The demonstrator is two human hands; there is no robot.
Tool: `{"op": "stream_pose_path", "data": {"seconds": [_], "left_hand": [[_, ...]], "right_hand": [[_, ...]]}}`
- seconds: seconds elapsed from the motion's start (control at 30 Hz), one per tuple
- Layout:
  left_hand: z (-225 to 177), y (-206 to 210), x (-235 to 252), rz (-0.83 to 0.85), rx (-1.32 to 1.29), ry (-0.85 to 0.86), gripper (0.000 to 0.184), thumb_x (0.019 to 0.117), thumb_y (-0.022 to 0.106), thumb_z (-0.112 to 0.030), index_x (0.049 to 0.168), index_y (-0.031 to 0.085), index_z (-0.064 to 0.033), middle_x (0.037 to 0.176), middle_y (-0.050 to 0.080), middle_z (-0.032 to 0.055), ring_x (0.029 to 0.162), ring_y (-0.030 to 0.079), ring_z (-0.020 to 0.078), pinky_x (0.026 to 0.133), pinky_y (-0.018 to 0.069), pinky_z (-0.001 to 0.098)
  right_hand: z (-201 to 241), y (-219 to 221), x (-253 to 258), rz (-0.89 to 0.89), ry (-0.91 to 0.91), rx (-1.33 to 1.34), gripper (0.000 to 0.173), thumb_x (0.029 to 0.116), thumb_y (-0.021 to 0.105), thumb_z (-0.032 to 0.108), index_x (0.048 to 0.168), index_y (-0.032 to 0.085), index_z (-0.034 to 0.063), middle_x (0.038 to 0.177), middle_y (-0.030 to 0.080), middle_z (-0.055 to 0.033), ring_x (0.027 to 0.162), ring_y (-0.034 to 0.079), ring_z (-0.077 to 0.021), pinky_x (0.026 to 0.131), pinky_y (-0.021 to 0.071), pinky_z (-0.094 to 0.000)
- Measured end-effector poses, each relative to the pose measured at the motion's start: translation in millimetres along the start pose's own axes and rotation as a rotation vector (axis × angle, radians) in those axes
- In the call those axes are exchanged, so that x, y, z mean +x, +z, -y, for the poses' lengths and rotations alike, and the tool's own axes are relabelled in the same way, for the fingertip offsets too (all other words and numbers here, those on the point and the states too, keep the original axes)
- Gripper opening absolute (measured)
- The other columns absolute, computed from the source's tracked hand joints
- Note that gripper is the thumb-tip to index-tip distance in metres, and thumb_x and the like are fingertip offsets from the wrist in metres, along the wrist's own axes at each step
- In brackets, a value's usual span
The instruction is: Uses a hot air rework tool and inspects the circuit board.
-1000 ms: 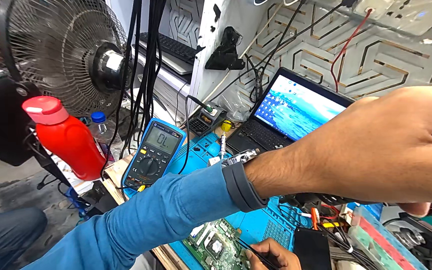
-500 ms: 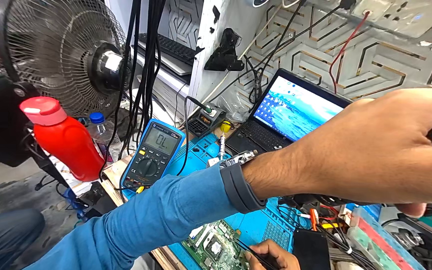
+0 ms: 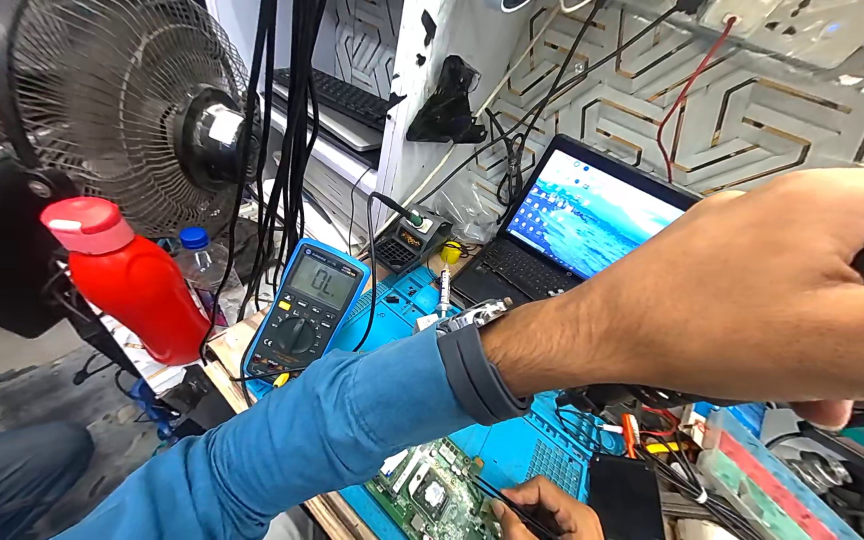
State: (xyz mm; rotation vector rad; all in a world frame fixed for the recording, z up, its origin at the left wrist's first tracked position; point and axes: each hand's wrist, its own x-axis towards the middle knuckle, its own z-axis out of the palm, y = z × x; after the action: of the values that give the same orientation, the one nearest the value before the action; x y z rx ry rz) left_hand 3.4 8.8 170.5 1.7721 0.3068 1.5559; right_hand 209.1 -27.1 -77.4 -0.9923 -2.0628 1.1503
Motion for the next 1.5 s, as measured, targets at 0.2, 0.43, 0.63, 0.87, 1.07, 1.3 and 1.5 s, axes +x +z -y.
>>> {"op": "stream_pose_path", "data": {"seconds": [0.2,0.43,0.63,0.87,1.07,1.3,1.5], "left_hand": [[-1.5,0.2,0.2,0.012,0.014,0.013,0.009,0.0978,0.057,0.005,0.105,0.060,0.0112,0.069,0.061,0.0122,0.051,0.061,0.0150,0.046,0.0563,0.0300],[-2.8,0.9,0.2,0.019,0.005,0.003,0.009,0.0986,0.055,0.006,0.105,0.059,0.0116,0.069,0.061,0.0127,0.051,0.061,0.0159,0.046,0.0570,0.0307],[-3.7,1.7,0.0,0.016,0.009,0.012,0.008,0.0988,0.055,0.006,0.103,0.059,0.0114,0.067,0.060,0.0121,0.050,0.060,0.0156,0.045,0.0564,0.0304],[-3.4,3.7,1.0,0.013,-0.001,-0.009,0.015,0.1004,0.058,0.001,0.110,0.061,0.0126,0.069,0.061,0.0134,0.051,0.061,0.0162,0.044,0.0557,0.0304],[-3.0,4.3,0.7,0.011,0.021,-0.003,0.016,0.1009,0.058,0.001,0.110,0.062,0.0127,0.072,0.062,0.0144,0.052,0.062,0.0164,0.044,0.0565,0.0309],[-1.4,4.1,0.8,0.015,0.044,0.006,0.016,0.1007,0.058,0.000,0.111,0.062,0.0125,0.075,0.063,0.0146,0.054,0.063,0.0167,0.045,0.0573,0.0317],[-0.7,4.4,1.0,0.020,0.029,0.006,0.016,0.1008,0.057,0.001,0.111,0.062,0.0130,0.073,0.062,0.0134,0.053,0.062,0.0155,0.046,0.0568,0.0302]], "right_hand": [[1.4,-0.1,0.2,-0.006,0.005,-0.014,0.009,0.0861,0.079,0.012,0.092,0.075,0.0074,0.077,0.074,-0.0010,0.063,0.068,-0.0092,0.056,0.0586,-0.0282],[1.4,-0.7,0.7,0.002,0.003,0.000,0.009,0.0858,0.079,0.011,0.092,0.075,0.0071,0.077,0.073,-0.0010,0.063,0.068,-0.0090,0.056,0.0582,-0.0280],[2.1,-0.6,0.8,-0.002,0.005,-0.009,0.009,0.0861,0.079,0.012,0.092,0.075,0.0078,0.076,0.073,-0.0006,0.063,0.068,-0.0088,0.056,0.0579,-0.0281],[1.3,-0.7,0.4,0.006,0.005,0.010,0.008,0.0872,0.079,0.012,0.093,0.075,0.0077,0.076,0.073,-0.0010,0.062,0.068,-0.0103,0.055,0.0586,-0.0293],[1.9,-0.7,0.5,0.006,0.008,0.019,0.008,0.0874,0.078,0.012,0.093,0.075,0.0075,0.076,0.073,-0.0010,0.061,0.068,-0.0100,0.054,0.0580,-0.0288],[1.4,-0.4,0.7,0.000,0.011,-0.006,0.008,0.0863,0.079,0.012,0.091,0.075,0.0079,0.075,0.073,-0.0006,0.061,0.067,-0.0096,0.055,0.0574,-0.0283],[0.3,-0.6,0.9,0.005,0.009,-0.001,0.008,0.0868,0.079,0.013,0.092,0.075,0.0082,0.076,0.073,-0.0005,0.062,0.068,-0.0093,0.056,0.0581,-0.0283]]}}
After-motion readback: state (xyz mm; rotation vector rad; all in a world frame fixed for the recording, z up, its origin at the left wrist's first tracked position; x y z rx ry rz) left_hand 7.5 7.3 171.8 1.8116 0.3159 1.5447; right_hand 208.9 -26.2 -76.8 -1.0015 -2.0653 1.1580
